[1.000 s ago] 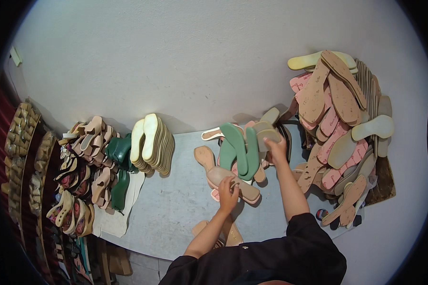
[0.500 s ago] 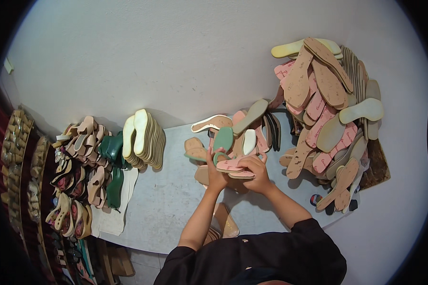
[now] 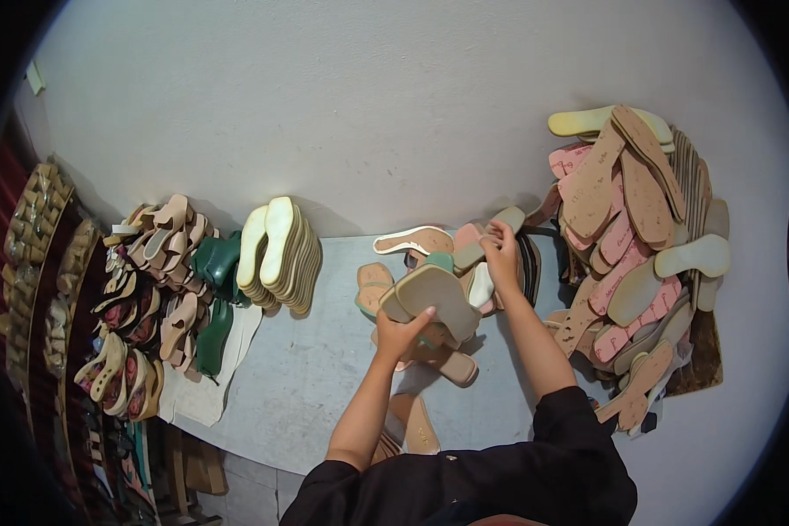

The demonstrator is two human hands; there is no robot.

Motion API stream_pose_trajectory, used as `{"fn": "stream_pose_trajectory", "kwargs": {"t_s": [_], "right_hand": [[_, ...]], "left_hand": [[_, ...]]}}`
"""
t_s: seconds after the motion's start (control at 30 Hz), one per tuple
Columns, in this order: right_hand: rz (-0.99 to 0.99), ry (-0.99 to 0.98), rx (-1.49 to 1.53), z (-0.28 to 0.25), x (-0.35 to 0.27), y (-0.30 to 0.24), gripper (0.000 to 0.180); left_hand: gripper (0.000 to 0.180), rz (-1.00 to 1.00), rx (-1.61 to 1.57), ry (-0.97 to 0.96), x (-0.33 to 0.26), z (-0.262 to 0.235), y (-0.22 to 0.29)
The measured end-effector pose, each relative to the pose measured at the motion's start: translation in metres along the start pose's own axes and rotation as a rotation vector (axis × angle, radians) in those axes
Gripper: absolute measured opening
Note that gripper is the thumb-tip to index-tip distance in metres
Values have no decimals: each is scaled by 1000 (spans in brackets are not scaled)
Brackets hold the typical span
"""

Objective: Sorting and stacking various colored shoe soles and insoles on a workbench.

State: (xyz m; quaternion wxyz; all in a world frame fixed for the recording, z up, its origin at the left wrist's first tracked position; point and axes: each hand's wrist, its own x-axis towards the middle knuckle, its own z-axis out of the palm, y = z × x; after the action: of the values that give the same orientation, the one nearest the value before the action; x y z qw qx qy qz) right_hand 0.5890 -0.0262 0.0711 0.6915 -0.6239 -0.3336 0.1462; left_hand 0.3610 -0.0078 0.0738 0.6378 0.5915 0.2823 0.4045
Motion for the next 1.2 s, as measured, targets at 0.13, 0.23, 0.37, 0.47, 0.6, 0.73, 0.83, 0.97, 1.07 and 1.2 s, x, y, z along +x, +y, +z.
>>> {"fn": "stream_pose_trajectory", "kwargs": {"t_s": [0.13, 0.23, 0.37, 0.47, 0.6, 0.73, 0.83, 0.97, 1.07, 1.2], "right_hand": [[178, 87, -1027, 4, 15, 66, 64], [552, 140, -718, 16, 25, 91, 73], [504, 319, -554, 29, 36, 102, 72], [334, 363, -440, 18, 39, 107, 73], [69, 438, -305, 2, 25, 91, 72], [100, 285, 0, -16, -23, 50, 67], [193, 172, 304, -19, -74, 12, 61], [223, 26, 412, -29, -133, -38, 54], [248, -56, 454, -26, -155, -69, 55], [200, -74, 512, -13, -186, -91, 46]], "left_hand": [[74, 479, 689, 306, 5, -22, -1], [68, 463, 842, 366, 0, -34, -11], [51, 140, 36, 391, -2, -47, -33], [38, 112, -362, 464, -3, -38, -22], [35, -36, -608, 428, -13, -41, -11], [38, -42, -451, 402, -23, -33, -7], [37, 38, -381, 392, -28, -31, -12], [33, -4, -402, 319, -54, -21, 10], [31, -28, -367, 278, -75, -21, 27], [30, -68, -343, 301, -108, -34, 40]]}}
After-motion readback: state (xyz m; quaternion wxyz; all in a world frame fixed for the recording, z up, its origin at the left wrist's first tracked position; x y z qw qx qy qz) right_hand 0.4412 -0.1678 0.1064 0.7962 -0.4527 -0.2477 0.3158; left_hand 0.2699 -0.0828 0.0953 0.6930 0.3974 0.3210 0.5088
